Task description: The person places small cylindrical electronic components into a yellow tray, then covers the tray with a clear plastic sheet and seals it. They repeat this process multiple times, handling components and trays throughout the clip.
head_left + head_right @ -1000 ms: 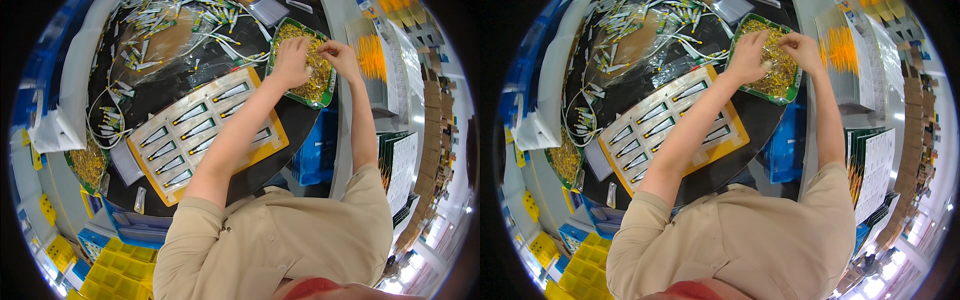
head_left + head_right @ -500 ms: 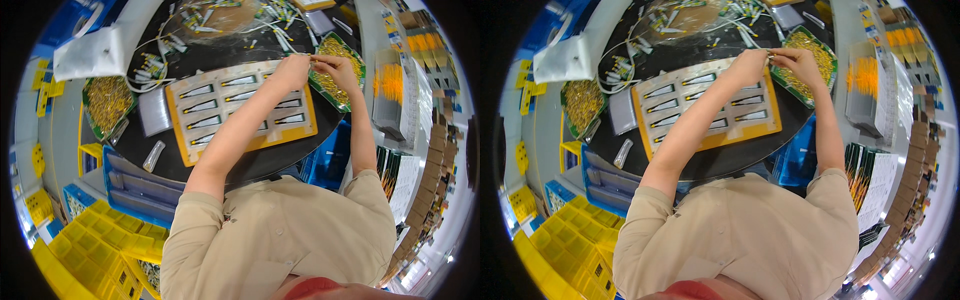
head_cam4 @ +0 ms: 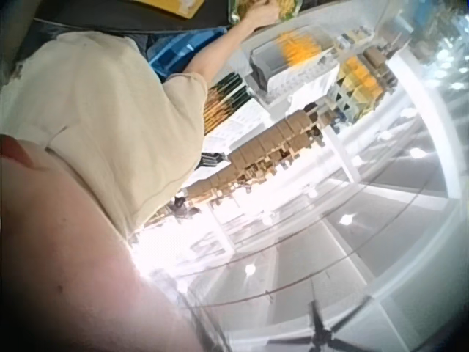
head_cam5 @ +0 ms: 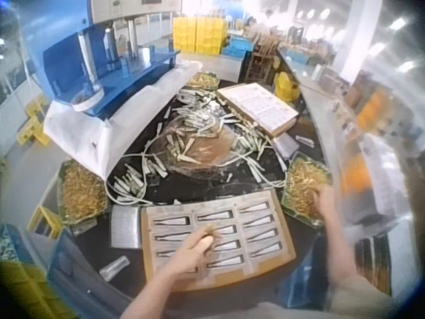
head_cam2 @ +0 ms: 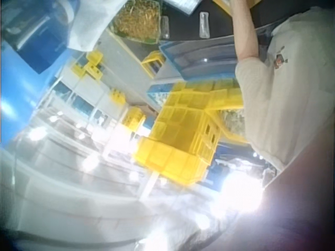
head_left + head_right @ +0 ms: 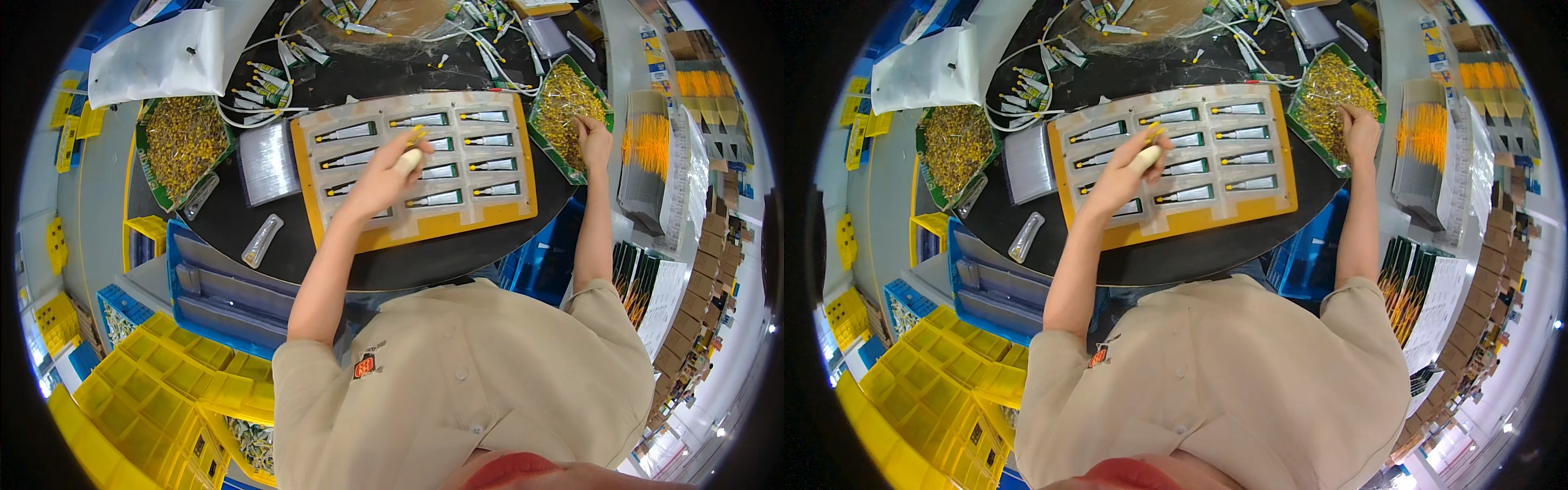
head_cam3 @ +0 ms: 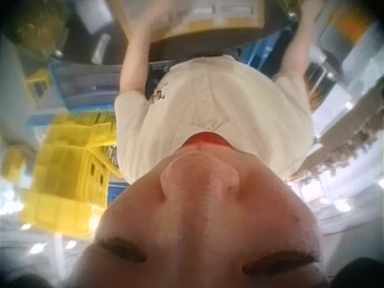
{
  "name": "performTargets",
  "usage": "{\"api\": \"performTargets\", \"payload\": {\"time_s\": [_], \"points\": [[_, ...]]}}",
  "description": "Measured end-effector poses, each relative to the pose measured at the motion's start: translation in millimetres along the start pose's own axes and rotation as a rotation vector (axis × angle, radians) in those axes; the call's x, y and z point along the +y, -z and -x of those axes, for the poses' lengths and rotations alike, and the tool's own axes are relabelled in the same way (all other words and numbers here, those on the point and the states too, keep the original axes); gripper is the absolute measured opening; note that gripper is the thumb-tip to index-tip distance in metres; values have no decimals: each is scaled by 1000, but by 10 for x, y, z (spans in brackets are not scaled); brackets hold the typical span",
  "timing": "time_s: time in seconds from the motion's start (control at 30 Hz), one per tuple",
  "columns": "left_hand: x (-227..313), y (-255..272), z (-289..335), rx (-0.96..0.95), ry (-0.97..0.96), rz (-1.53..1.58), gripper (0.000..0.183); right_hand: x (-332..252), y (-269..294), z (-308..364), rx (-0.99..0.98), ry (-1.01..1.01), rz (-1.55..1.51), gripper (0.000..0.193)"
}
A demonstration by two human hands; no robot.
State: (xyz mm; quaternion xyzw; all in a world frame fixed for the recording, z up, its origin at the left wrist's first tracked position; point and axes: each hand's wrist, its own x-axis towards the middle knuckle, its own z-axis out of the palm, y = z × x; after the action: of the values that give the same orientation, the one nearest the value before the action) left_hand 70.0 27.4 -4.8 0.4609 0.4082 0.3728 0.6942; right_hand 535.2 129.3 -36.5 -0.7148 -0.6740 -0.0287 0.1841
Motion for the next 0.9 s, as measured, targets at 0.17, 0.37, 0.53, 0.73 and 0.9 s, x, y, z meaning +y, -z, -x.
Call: {"api": "performTargets", "payload": {"time_s": [0.17, 0.37, 0.53, 0.73, 0.9], "points": [[62, 303, 521, 165, 109, 75, 19, -1196, 48, 143, 212, 199, -151, 11], [107, 259, 594, 183, -38, -712, 14, -2943, 20, 706, -408, 910, -668, 33], [91, 232, 639, 216, -82, -758, 15, -3228, 33, 761, -482, 987, -772, 25], [171, 446, 510, 301, -139, -886, 16, -2837, -65, 541, -335, 801, -706, 10], [141, 748, 144, 442, -381, -1164, 25, -2538, -383, 275, -122, 781, -533, 12]]}}
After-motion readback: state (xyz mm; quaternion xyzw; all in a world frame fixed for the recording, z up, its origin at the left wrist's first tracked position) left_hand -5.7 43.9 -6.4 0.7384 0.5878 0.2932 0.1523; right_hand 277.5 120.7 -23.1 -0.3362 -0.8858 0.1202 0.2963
